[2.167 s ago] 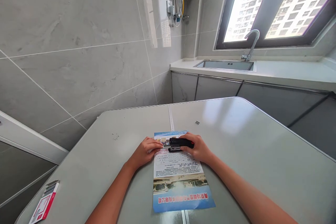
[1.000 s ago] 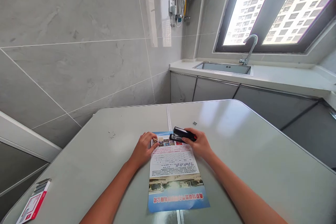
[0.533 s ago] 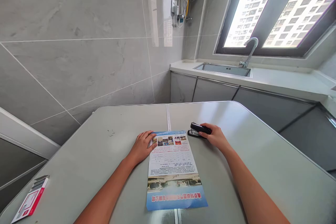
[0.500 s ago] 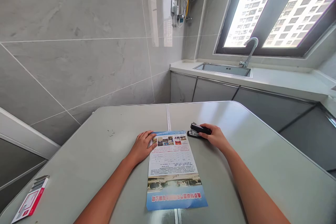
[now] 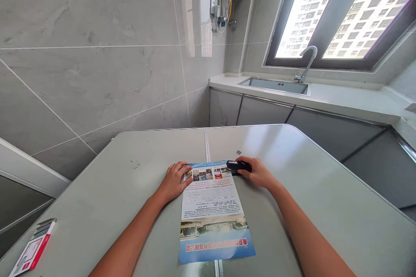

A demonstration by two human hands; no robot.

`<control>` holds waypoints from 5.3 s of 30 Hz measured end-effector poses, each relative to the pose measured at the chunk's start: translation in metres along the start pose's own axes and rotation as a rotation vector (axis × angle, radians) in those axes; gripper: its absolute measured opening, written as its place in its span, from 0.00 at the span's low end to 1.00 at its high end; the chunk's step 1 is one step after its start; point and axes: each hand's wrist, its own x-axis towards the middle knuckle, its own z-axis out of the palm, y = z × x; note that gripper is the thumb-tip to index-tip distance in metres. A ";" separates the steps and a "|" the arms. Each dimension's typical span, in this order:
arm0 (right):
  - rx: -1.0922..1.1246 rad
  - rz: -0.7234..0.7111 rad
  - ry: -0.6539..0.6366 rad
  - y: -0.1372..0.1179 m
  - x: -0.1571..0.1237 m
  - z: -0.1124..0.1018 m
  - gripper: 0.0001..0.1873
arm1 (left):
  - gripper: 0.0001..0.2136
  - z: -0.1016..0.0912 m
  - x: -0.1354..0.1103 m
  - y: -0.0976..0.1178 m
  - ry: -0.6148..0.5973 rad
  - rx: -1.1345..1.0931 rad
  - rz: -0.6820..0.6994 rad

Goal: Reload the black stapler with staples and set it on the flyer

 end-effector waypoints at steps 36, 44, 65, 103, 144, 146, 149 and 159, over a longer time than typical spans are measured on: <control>0.064 -0.146 -0.181 -0.023 -0.007 -0.005 0.19 | 0.18 -0.004 -0.004 0.008 -0.051 0.124 0.021; 0.048 -0.039 -0.086 -0.016 -0.006 -0.004 0.18 | 0.22 -0.007 -0.006 0.027 -0.156 0.112 0.061; -0.098 -0.087 -0.004 -0.011 -0.003 0.011 0.21 | 0.34 0.001 -0.004 0.058 -0.325 0.080 0.118; 0.050 -0.131 -0.105 -0.037 -0.006 0.018 0.18 | 0.31 -0.013 -0.006 0.067 -0.280 0.007 0.166; -0.164 -0.256 -0.023 -0.041 -0.006 0.064 0.28 | 0.34 0.003 -0.005 0.067 -0.380 -0.015 0.222; -0.195 -0.249 -0.019 -0.041 -0.006 0.066 0.28 | 0.33 0.002 -0.005 0.068 -0.386 -0.013 0.222; -0.224 -0.252 -0.013 -0.042 -0.007 0.067 0.28 | 0.33 0.002 -0.004 0.069 -0.399 -0.013 0.219; -0.302 -0.245 -0.011 -0.045 -0.007 0.071 0.27 | 0.33 0.008 -0.006 0.066 -0.388 -0.033 0.218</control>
